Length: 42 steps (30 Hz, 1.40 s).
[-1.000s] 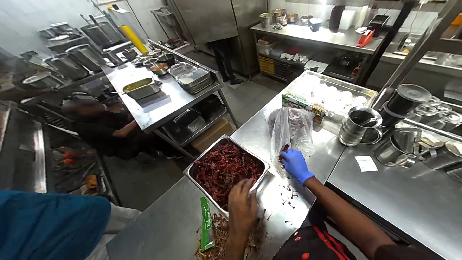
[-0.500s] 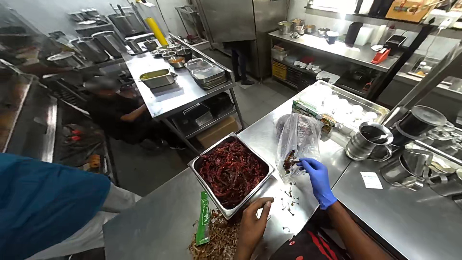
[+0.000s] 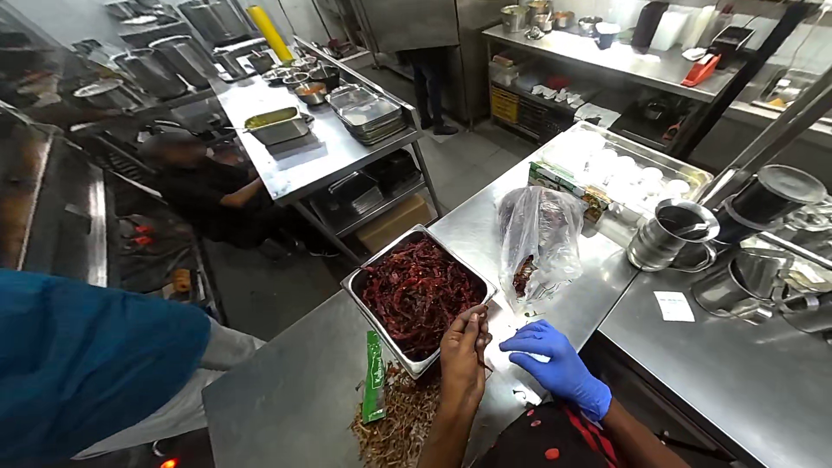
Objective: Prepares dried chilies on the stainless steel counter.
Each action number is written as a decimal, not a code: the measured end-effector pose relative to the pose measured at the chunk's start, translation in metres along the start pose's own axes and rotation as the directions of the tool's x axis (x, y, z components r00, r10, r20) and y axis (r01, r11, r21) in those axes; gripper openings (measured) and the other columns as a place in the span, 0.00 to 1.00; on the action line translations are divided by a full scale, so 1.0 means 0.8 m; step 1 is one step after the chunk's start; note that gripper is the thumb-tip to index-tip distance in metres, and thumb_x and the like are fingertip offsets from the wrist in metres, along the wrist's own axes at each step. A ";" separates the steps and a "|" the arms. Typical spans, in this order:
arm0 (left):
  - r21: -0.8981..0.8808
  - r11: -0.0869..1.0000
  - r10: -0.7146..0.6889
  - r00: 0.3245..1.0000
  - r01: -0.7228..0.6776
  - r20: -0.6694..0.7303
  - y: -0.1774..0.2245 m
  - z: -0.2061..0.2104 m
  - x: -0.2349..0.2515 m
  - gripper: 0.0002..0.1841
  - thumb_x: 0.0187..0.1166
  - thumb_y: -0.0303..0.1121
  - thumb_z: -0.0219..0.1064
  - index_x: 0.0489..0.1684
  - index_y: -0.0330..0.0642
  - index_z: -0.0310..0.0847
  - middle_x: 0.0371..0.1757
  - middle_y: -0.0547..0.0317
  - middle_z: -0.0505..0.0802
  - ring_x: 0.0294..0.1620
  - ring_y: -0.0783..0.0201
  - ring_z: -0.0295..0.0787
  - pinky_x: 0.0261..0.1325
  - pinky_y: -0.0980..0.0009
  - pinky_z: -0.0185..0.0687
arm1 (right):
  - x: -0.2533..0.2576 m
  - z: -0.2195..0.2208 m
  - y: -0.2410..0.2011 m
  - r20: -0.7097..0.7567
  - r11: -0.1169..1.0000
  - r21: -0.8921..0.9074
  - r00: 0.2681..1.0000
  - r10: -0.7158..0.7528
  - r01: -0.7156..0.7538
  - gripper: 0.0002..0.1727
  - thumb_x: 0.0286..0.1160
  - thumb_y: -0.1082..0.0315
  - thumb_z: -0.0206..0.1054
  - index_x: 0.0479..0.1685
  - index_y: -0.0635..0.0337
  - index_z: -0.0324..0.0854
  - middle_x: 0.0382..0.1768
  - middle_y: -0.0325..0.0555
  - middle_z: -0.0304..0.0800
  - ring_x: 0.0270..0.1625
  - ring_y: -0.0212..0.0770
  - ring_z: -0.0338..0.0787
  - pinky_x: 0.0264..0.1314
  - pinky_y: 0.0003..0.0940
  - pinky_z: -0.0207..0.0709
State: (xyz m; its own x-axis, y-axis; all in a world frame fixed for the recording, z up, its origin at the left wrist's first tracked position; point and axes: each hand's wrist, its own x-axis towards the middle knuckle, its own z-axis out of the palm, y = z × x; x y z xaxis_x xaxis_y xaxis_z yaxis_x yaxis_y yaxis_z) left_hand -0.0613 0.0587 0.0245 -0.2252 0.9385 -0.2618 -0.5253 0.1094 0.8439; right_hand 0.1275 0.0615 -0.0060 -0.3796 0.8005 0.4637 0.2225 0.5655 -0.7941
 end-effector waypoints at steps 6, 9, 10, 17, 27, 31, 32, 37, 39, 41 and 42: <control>0.205 0.967 0.105 0.970 -0.150 0.217 0.003 0.001 -0.020 0.11 0.86 0.29 0.61 0.56 0.38 0.87 0.37 0.48 0.89 0.33 0.62 0.84 0.43 0.67 0.83 | 0.043 -0.013 -0.021 -0.079 0.980 0.007 0.977 0.199 -0.199 0.31 0.82 0.53 0.62 0.87 0.40 0.69 0.69 0.33 0.82 0.63 0.34 0.84 0.62 0.39 0.83; 0.206 0.968 0.091 0.966 -0.142 0.242 0.003 0.006 -0.027 0.09 0.86 0.28 0.61 0.53 0.36 0.86 0.36 0.48 0.89 0.35 0.61 0.85 0.44 0.67 0.85 | 0.054 -0.022 -0.013 0.081 0.956 0.192 0.974 0.212 -0.224 0.17 0.88 0.55 0.56 0.58 0.50 0.88 0.51 0.36 0.89 0.47 0.35 0.87 0.47 0.35 0.83; 0.208 0.967 0.095 0.965 -0.149 0.246 0.003 0.006 -0.027 0.09 0.87 0.28 0.61 0.53 0.36 0.86 0.37 0.47 0.89 0.35 0.61 0.85 0.44 0.67 0.85 | 0.056 -0.023 -0.014 0.129 0.929 0.240 0.958 0.256 -0.281 0.18 0.90 0.56 0.55 0.45 0.53 0.89 0.41 0.38 0.90 0.40 0.35 0.87 0.43 0.34 0.83; 0.657 0.661 0.152 0.922 -0.362 0.355 0.005 -0.002 -0.030 0.13 0.87 0.48 0.63 0.47 0.53 0.92 0.32 0.66 0.92 0.28 0.66 0.84 0.32 0.67 0.82 | 0.055 -0.014 -0.021 0.122 0.848 0.293 0.896 0.426 -0.443 0.22 0.89 0.52 0.58 0.28 0.54 0.84 0.24 0.42 0.80 0.27 0.38 0.78 0.29 0.34 0.73; 0.845 0.184 0.237 0.858 -0.501 0.457 -0.002 -0.003 -0.030 0.17 0.91 0.42 0.52 0.43 0.48 0.87 0.34 0.64 0.89 0.37 0.66 0.89 0.44 0.59 0.89 | 0.052 0.001 -0.024 0.165 0.865 0.073 0.861 0.480 -0.496 0.25 0.87 0.42 0.57 0.25 0.49 0.79 0.19 0.38 0.76 0.23 0.38 0.78 0.26 0.39 0.71; 0.544 0.776 0.052 0.892 -0.320 0.450 -0.001 -0.016 -0.026 0.15 0.92 0.40 0.54 0.41 0.44 0.85 0.26 0.62 0.81 0.24 0.67 0.73 0.28 0.69 0.70 | 0.049 0.008 -0.021 0.165 0.853 0.273 0.895 0.414 -0.445 0.26 0.89 0.48 0.57 0.22 0.54 0.78 0.18 0.40 0.72 0.22 0.37 0.73 0.25 0.36 0.67; 0.365 0.913 -0.006 0.887 -0.184 0.462 -0.003 -0.017 -0.026 0.15 0.92 0.38 0.55 0.40 0.41 0.84 0.24 0.64 0.76 0.21 0.71 0.66 0.25 0.74 0.63 | 0.046 0.011 -0.020 0.174 0.817 0.354 0.890 0.421 -0.455 0.26 0.89 0.49 0.58 0.22 0.55 0.78 0.18 0.41 0.72 0.22 0.37 0.72 0.27 0.35 0.67; 0.376 0.915 0.011 0.937 -0.150 0.349 -0.023 -0.022 -0.030 0.14 0.91 0.36 0.55 0.42 0.39 0.85 0.23 0.62 0.77 0.20 0.69 0.67 0.25 0.72 0.65 | 0.040 0.025 -0.014 0.126 0.806 0.148 0.819 0.559 -0.573 0.27 0.83 0.40 0.61 0.20 0.48 0.81 0.18 0.36 0.78 0.23 0.36 0.79 0.28 0.39 0.73; 0.545 0.787 0.079 0.922 -0.290 0.378 -0.026 -0.022 -0.033 0.15 0.91 0.37 0.54 0.43 0.42 0.87 0.27 0.61 0.83 0.24 0.65 0.75 0.29 0.68 0.73 | 0.038 0.026 -0.010 0.147 0.776 0.209 0.804 0.576 -0.595 0.28 0.85 0.40 0.59 0.21 0.50 0.83 0.18 0.38 0.78 0.25 0.37 0.79 0.30 0.40 0.73; 0.458 0.848 0.060 0.906 -0.267 0.419 -0.026 -0.019 -0.037 0.15 0.92 0.36 0.55 0.42 0.40 0.87 0.27 0.62 0.82 0.24 0.68 0.72 0.28 0.71 0.68 | 0.034 0.027 -0.010 0.170 0.711 0.424 0.821 0.545 -0.560 0.27 0.88 0.47 0.59 0.21 0.55 0.81 0.19 0.41 0.77 0.25 0.36 0.77 0.31 0.35 0.73; 0.332 0.923 0.032 0.901 -0.193 0.434 -0.027 -0.017 -0.038 0.14 0.91 0.36 0.55 0.42 0.39 0.86 0.25 0.63 0.79 0.22 0.71 0.68 0.26 0.74 0.64 | 0.033 0.027 -0.012 0.177 0.661 0.527 0.830 0.529 -0.533 0.26 0.88 0.50 0.59 0.21 0.56 0.80 0.18 0.40 0.75 0.24 0.34 0.76 0.30 0.32 0.73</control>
State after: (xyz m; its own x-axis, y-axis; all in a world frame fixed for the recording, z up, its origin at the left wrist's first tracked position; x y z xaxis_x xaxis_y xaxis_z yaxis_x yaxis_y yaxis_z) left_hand -0.0546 0.0234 0.0081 0.1361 0.9907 -0.0055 -0.1687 0.0286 0.9853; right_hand 0.0955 0.0728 0.0056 -0.3559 0.9287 -0.1044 -0.1239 -0.1576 -0.9797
